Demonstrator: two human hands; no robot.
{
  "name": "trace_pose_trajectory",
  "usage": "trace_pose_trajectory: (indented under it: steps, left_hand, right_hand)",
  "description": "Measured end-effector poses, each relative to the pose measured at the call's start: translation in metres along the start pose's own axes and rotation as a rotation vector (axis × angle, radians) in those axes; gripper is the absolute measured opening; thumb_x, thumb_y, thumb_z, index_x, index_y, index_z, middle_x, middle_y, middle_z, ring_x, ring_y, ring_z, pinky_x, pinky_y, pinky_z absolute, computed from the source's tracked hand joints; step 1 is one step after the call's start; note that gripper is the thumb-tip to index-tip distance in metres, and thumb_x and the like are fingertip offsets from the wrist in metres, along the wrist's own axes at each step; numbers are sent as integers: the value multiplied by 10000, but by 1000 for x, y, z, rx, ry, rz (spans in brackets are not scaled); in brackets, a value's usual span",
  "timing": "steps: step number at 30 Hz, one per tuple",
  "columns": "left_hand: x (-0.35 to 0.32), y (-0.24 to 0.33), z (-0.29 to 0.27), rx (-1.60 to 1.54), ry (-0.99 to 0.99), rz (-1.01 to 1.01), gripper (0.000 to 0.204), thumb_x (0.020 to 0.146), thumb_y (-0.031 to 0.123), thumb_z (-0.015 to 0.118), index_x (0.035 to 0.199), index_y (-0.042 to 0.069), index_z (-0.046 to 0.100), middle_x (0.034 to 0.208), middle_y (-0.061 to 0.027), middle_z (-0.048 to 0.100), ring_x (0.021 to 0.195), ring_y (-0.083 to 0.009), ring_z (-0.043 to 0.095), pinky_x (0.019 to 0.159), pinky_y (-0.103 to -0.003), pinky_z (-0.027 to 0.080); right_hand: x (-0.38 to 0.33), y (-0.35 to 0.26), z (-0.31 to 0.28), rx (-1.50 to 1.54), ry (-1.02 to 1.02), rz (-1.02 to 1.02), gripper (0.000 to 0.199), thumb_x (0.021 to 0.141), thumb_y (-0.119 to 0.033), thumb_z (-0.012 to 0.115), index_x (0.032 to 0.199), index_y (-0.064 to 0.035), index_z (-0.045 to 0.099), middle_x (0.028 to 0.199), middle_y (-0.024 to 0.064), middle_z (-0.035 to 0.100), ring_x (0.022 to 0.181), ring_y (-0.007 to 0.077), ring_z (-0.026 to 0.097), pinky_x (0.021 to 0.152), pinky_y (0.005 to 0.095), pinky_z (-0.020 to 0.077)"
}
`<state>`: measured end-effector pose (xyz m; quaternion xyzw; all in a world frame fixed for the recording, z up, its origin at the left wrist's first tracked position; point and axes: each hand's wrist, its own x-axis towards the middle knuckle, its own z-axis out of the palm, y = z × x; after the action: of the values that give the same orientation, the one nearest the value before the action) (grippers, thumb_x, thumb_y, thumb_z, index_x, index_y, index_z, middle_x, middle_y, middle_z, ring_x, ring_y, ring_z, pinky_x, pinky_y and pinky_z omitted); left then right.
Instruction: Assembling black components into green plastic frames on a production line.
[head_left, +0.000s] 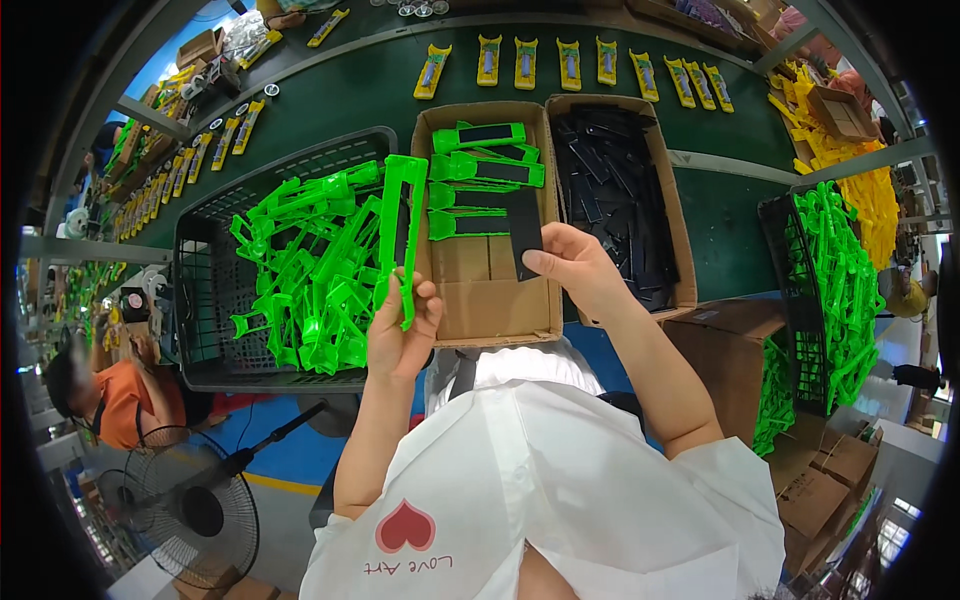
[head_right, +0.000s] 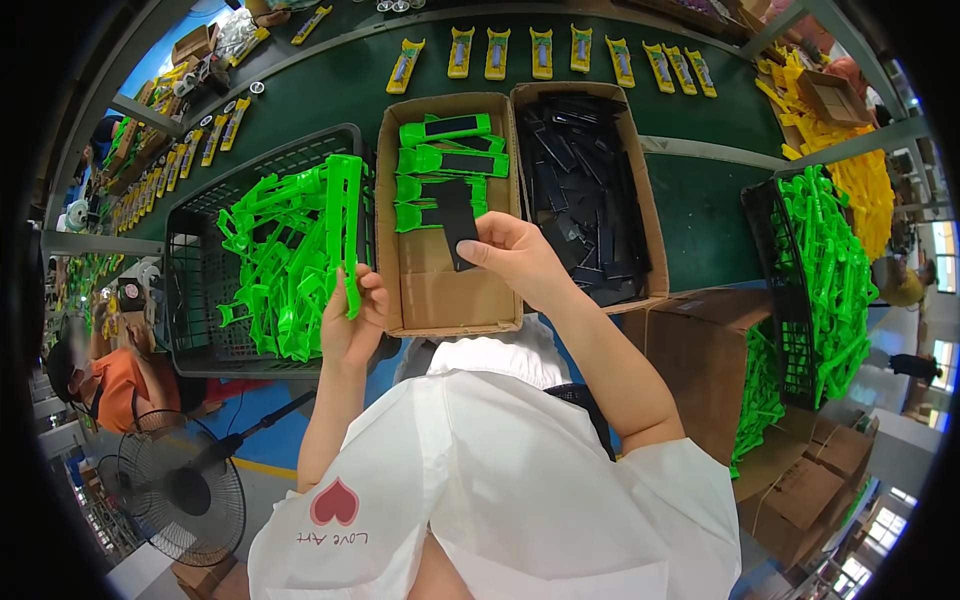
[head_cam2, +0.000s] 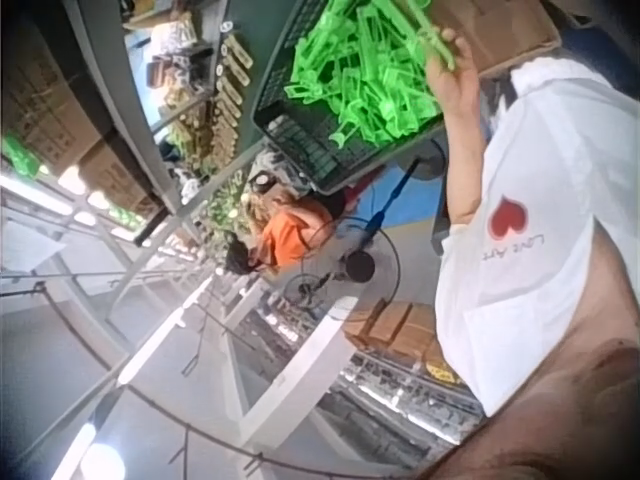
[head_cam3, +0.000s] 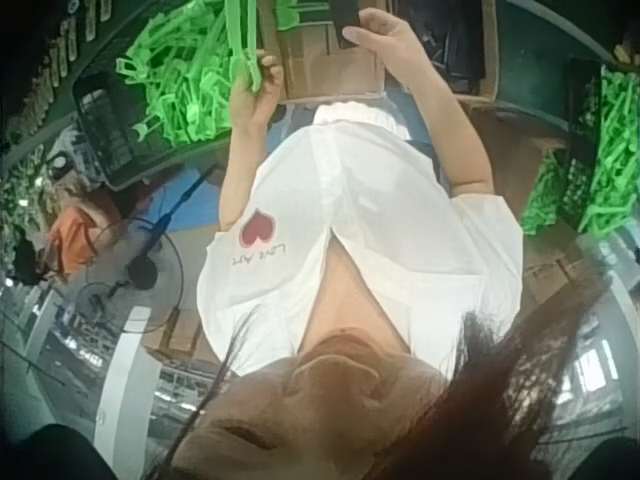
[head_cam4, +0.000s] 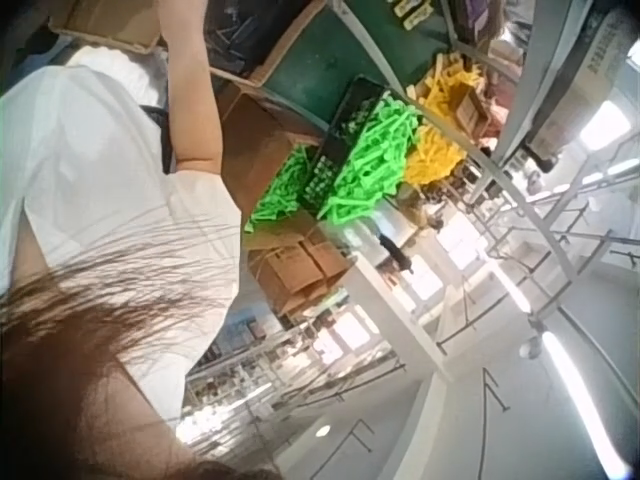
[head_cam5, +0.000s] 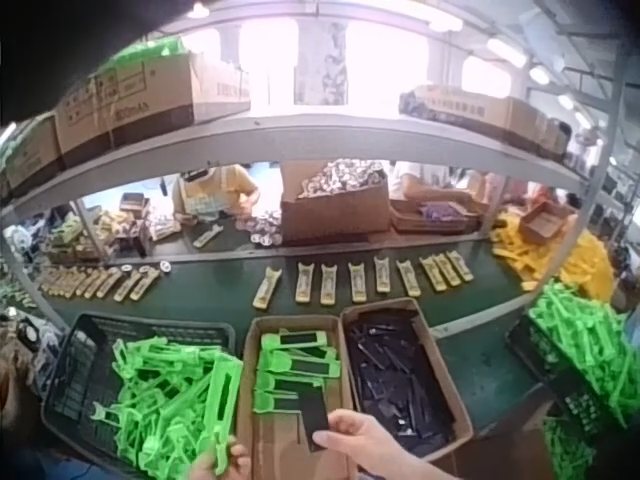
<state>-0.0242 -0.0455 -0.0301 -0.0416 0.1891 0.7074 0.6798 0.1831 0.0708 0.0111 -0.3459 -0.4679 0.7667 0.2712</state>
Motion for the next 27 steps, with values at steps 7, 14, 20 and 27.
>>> trace_pose_trajectory:
  steps: [7,14,20,27]
  left_hand:
    - [0,-39,42,454,-65,-7,404,885,248,449,1164,-43,421,1197,-81,450,818,-128,526,725,-268,430]
    - [-5,-31,37,543,33,131,310,867,178,491,1070,-57,499,1232,-115,429,802,-161,561,699,-270,465]
    - [-7,-25,42,575,37,200,308,865,175,493,1063,-62,500,1234,-125,425,803,-157,572,661,-254,472]
    - [-14,-6,44,614,-83,183,298,859,163,493,1082,-35,512,1176,-122,463,801,-179,566,685,-278,461]
  right_hand:
    - [8,27,45,443,-51,179,200,787,-111,604,972,-52,558,792,6,569,662,84,517,607,212,408]
    - [3,12,29,217,12,29,248,890,-181,453,1024,12,532,843,77,580,701,124,574,593,229,468]
    - [1,12,34,60,-47,-154,232,870,-136,481,1027,29,523,809,82,593,720,128,591,632,217,478]
    - [-4,-6,25,-455,-3,11,206,836,-158,545,683,-35,483,512,14,520,389,49,463,358,184,337]
